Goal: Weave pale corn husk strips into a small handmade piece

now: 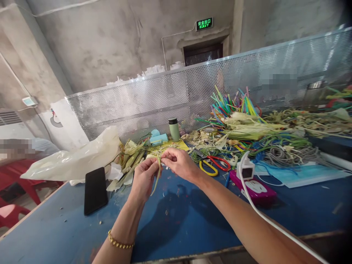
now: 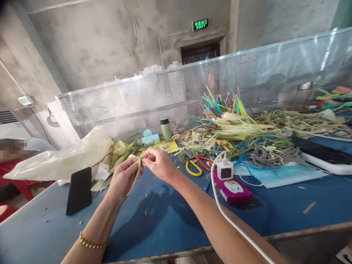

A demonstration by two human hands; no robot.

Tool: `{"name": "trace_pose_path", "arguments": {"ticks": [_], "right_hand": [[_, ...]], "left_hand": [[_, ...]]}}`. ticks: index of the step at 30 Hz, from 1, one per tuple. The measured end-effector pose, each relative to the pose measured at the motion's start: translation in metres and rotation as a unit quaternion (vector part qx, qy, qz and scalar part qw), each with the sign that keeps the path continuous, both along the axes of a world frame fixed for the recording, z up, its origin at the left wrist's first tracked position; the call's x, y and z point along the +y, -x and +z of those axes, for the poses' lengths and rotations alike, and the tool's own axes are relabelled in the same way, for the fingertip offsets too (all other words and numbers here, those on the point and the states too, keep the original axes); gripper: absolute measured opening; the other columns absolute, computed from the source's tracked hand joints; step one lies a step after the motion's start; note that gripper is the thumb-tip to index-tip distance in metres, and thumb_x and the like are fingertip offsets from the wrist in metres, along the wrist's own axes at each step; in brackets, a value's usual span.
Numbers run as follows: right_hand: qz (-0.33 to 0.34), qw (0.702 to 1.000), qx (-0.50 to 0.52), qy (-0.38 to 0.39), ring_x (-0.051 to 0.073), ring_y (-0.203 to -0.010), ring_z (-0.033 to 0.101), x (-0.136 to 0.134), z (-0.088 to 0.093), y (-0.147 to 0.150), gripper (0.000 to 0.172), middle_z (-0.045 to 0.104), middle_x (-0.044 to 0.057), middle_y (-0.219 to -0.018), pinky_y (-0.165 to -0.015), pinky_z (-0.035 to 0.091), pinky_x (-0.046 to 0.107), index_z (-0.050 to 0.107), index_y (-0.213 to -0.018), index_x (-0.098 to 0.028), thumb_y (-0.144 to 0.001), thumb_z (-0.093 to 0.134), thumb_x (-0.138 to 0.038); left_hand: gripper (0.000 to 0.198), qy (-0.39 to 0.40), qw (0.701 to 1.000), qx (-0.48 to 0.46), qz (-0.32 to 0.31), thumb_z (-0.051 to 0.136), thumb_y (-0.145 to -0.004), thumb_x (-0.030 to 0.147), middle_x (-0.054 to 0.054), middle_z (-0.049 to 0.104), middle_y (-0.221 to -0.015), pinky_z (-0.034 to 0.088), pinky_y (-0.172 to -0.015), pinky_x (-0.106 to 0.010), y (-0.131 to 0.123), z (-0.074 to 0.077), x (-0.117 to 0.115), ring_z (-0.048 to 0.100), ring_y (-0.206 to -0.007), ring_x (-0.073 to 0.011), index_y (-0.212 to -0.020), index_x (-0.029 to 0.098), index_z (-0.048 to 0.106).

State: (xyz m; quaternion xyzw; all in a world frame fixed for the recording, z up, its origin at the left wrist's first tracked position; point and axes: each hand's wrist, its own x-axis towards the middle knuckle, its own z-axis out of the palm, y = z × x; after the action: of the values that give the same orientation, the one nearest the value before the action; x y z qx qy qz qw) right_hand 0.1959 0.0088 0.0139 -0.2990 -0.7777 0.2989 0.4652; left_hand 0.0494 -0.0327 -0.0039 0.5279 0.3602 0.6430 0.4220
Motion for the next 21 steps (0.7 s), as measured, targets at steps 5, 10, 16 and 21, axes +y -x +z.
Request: {"name": "trace_pose_path", "arguments": {"ticks": [5,10,16,21], "right_hand": [[-0.008,0.999,0.013,-0.045,0.008,-0.054,0.046,0.0009,-0.0019,0.0005,0.006,0.056,-0.002,-0.06,-0.053,0.037,0.02,0.061,-0.075,-0.015,-0.079,0.058,-0.018],[-0.026,0.995,0.001,-0.099,0.007,-0.052,0.043,-0.0005,-0.0014,0.0,0.009,0.053,-0.004,-0.057,-0.055,0.036,0.02,0.06,-0.071,-0.015,-0.08,0.057,-0.015],[0.005,0.997,0.002,-0.075,0.007,-0.053,0.043,-0.0004,0.0008,-0.0021,0.01,0.053,-0.003,-0.058,-0.053,0.035,0.02,0.057,-0.07,-0.015,-0.08,0.056,-0.015],[-0.022,0.991,-0.003,-0.133,0.008,-0.056,0.044,-0.0013,-0.0013,-0.0011,0.01,0.053,-0.003,-0.061,-0.057,0.036,0.021,0.057,-0.072,-0.016,-0.082,0.056,-0.015]], "left_hand": [[0.026,-0.055,0.984,0.133,0.103,0.068,-0.078,0.032,0.0,0.053,-0.051,0.031,-0.052,-0.024,0.0038,-0.0004,0.0007,0.044,-0.05,-0.0104,-0.059,0.016,0.063],[0.025,-0.06,0.97,0.191,0.137,0.068,-0.077,0.029,0.001,0.05,-0.047,0.027,-0.049,-0.024,0.0051,0.0027,-0.0022,0.04,-0.047,-0.0102,-0.056,0.017,0.064],[0.025,-0.056,0.966,0.21,0.142,0.068,-0.078,0.032,0.0,0.052,-0.05,0.028,-0.049,-0.024,0.0052,0.0001,-0.0026,0.042,-0.048,-0.0108,-0.058,0.018,0.065],[0.034,-0.048,0.986,0.139,0.074,0.065,-0.081,0.041,0.0,0.052,-0.053,0.033,-0.054,-0.024,0.0023,0.0031,-0.0044,0.043,-0.053,-0.0113,-0.057,0.016,0.063]]}}
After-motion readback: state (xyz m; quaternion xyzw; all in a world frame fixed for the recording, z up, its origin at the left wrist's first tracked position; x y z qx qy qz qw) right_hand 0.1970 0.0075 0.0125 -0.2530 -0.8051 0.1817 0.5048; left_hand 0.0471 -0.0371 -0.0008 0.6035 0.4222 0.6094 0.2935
